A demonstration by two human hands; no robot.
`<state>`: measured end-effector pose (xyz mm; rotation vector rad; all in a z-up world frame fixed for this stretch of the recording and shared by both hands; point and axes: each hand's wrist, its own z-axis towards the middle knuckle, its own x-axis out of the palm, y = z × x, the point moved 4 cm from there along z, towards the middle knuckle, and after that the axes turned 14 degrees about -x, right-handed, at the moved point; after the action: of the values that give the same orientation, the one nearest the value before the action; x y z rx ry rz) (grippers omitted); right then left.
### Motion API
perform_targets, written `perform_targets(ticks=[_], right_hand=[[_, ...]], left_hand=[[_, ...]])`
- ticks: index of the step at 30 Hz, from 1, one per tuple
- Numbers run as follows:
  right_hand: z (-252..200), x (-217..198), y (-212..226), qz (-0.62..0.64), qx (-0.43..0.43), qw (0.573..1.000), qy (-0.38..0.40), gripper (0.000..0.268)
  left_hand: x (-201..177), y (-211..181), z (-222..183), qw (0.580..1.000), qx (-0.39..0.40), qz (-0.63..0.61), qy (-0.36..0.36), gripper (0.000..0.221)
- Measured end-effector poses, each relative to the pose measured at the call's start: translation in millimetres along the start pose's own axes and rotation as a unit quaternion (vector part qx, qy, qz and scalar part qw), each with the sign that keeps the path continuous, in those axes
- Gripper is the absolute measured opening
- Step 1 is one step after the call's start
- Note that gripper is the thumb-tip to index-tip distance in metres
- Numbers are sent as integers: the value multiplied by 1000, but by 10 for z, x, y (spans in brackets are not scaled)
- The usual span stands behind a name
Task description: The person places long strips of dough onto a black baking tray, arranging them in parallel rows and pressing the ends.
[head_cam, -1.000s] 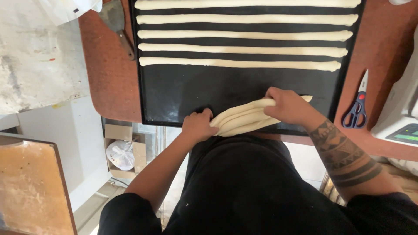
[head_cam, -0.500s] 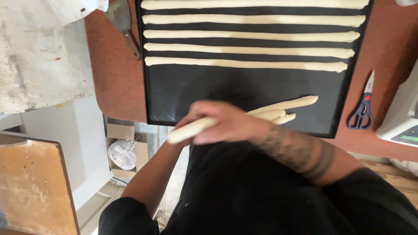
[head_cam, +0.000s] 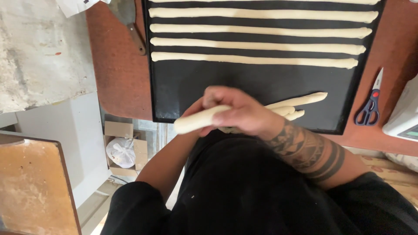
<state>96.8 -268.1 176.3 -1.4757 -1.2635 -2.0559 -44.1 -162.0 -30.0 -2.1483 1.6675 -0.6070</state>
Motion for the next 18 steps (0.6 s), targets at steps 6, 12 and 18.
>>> perform_targets(ticks=[6,12,18], right_hand=[[-491,-986,378,-17,-71,990,-124,44],[-802,-1041,906,-182,-41,955,-230,25],[-1001,-1207,1171,-390,68,866,-306,18]], left_hand=[[-336,106,132,974,46,-221,2,18],[-556,-964,-526,1000,10,-22,-3,16],[-708,-1684,-680,912,12,402,-79,24]])
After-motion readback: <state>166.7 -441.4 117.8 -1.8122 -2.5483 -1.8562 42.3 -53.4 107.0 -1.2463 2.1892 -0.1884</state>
